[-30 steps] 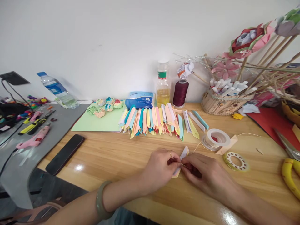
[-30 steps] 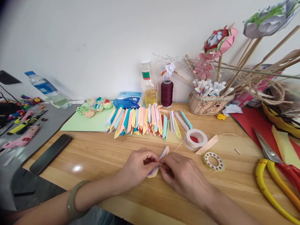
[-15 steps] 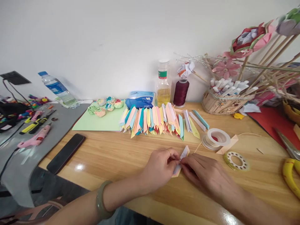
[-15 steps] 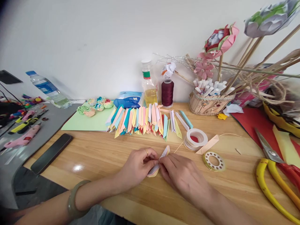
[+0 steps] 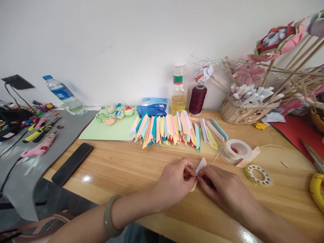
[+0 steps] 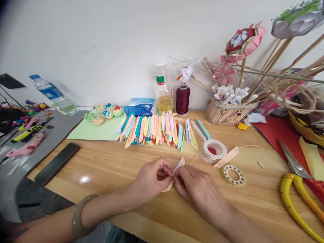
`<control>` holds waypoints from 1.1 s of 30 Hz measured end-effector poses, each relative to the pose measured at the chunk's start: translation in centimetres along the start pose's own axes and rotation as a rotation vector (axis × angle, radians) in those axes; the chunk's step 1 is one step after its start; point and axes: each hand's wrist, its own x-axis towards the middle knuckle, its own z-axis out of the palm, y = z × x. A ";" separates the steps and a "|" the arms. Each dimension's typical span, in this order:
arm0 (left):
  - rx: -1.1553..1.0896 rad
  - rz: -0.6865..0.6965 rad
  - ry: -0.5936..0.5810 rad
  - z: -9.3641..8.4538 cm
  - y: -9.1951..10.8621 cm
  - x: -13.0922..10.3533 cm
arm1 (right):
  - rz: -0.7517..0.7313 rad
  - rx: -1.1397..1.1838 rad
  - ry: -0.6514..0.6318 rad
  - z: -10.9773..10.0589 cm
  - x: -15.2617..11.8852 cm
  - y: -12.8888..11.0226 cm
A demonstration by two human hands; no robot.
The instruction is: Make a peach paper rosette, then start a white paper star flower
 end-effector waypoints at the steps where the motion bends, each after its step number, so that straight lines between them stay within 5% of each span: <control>1: 0.005 0.008 0.003 0.0 0.0 0.0 | 0.003 0.002 -0.003 0.0 0.0 0.0; 11: 0.005 0.045 0.002 0.1 0.0 -0.2 | 0.015 -0.030 0.000 -0.1 0.0 0.0; 21: -0.090 0.011 0.010 0.2 -0.2 -0.1 | -0.485 -0.350 0.152 -1.5 -0.1 0.0; 33: 0.031 0.006 0.010 0.2 -0.1 -0.1 | -0.644 -0.451 0.149 -2.5 0.8 -0.2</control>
